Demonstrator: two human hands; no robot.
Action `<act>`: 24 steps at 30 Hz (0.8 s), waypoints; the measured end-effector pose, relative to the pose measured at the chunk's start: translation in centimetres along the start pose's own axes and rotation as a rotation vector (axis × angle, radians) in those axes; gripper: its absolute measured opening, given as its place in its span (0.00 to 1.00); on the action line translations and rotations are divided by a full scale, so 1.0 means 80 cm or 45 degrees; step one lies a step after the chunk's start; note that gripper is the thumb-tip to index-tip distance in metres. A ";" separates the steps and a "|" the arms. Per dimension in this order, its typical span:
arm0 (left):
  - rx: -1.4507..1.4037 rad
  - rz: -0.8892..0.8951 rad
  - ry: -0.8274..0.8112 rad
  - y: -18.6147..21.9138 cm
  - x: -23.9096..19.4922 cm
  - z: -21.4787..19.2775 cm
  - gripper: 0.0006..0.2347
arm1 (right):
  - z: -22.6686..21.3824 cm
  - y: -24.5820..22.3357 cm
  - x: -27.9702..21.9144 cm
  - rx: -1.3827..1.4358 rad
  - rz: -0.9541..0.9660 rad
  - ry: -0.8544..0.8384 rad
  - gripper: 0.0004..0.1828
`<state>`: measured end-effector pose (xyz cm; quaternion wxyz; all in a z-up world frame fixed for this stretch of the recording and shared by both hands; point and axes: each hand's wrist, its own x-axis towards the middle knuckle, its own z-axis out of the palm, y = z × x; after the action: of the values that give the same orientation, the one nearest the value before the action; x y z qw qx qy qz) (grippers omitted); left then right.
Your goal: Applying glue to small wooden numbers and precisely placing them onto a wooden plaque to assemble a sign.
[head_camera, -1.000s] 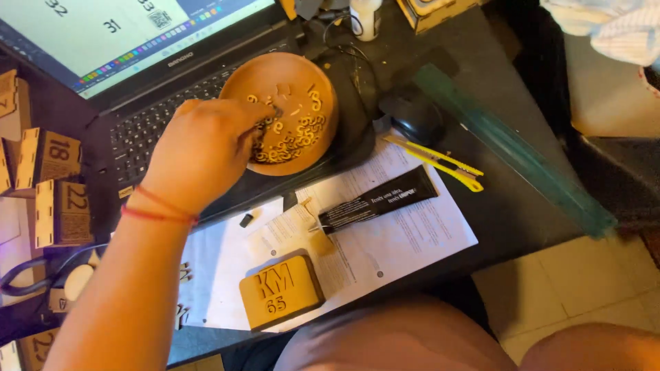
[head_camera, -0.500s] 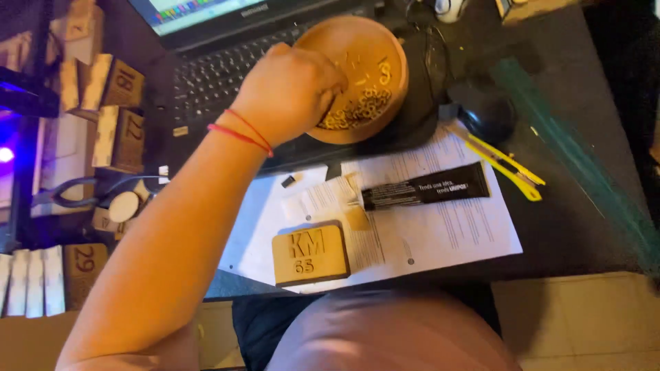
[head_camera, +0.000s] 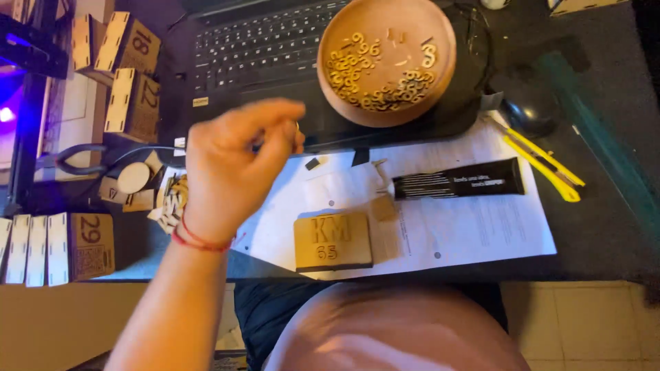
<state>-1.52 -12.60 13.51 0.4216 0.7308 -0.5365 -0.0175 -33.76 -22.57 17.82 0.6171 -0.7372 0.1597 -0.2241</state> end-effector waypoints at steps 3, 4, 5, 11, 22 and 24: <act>-0.066 -0.113 -0.010 0.003 -0.032 -0.017 0.10 | 0.006 0.032 -0.007 -0.102 -0.002 -0.001 0.04; -0.060 -0.153 -0.011 0.004 -0.042 -0.022 0.10 | 0.011 0.041 -0.002 -0.135 -0.005 -0.006 0.04; -0.078 -0.191 -0.031 0.004 -0.052 -0.020 0.09 | 0.016 0.047 -0.004 -0.179 0.014 0.007 0.04; -0.257 -0.243 -0.113 0.006 -0.094 -0.031 0.07 | 0.047 0.066 0.013 -0.453 0.100 0.050 0.03; -0.236 -0.111 0.006 -0.033 -0.154 -0.015 0.08 | 0.084 0.109 0.072 -0.996 -0.344 -0.122 0.08; -0.240 -0.170 0.025 -0.038 -0.164 -0.016 0.08 | 0.086 0.114 0.082 -1.047 -0.408 -0.163 0.09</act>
<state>-4.13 -1.10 6.79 0.4916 0.7222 -0.4784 -0.0888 -24.20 -21.90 8.77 0.2388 -0.9492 0.0808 -0.1884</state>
